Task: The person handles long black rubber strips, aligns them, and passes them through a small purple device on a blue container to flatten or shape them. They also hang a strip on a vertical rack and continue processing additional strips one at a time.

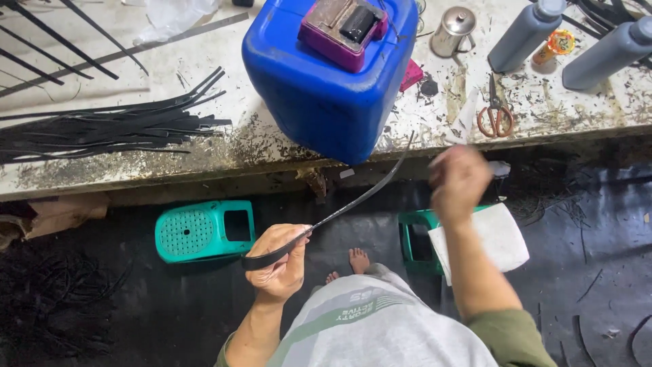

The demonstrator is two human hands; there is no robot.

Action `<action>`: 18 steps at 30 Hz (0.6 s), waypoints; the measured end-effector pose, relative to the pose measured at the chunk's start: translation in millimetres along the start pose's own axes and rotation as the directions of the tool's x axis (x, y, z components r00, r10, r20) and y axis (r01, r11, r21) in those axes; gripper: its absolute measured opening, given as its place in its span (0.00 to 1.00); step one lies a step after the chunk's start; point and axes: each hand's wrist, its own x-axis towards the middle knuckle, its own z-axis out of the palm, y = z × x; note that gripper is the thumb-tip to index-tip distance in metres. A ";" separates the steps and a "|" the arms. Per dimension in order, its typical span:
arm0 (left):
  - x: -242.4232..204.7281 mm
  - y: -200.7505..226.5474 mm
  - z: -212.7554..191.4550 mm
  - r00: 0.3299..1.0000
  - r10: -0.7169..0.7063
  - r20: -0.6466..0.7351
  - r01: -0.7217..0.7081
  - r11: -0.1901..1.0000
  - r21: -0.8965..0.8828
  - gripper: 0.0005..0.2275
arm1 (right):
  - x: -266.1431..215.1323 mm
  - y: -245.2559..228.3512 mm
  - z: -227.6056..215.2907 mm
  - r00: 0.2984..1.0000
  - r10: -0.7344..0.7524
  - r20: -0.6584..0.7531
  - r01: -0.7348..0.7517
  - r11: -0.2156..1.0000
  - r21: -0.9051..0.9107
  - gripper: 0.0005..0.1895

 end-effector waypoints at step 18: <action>-32.6 -8.0 -26.7 0.981 -0.161 -0.106 0.149 0.982 -0.116 0.04 | -52.3 -30.3 52.3 0.916 0.181 0.359 -0.401 0.469 0.787 0.09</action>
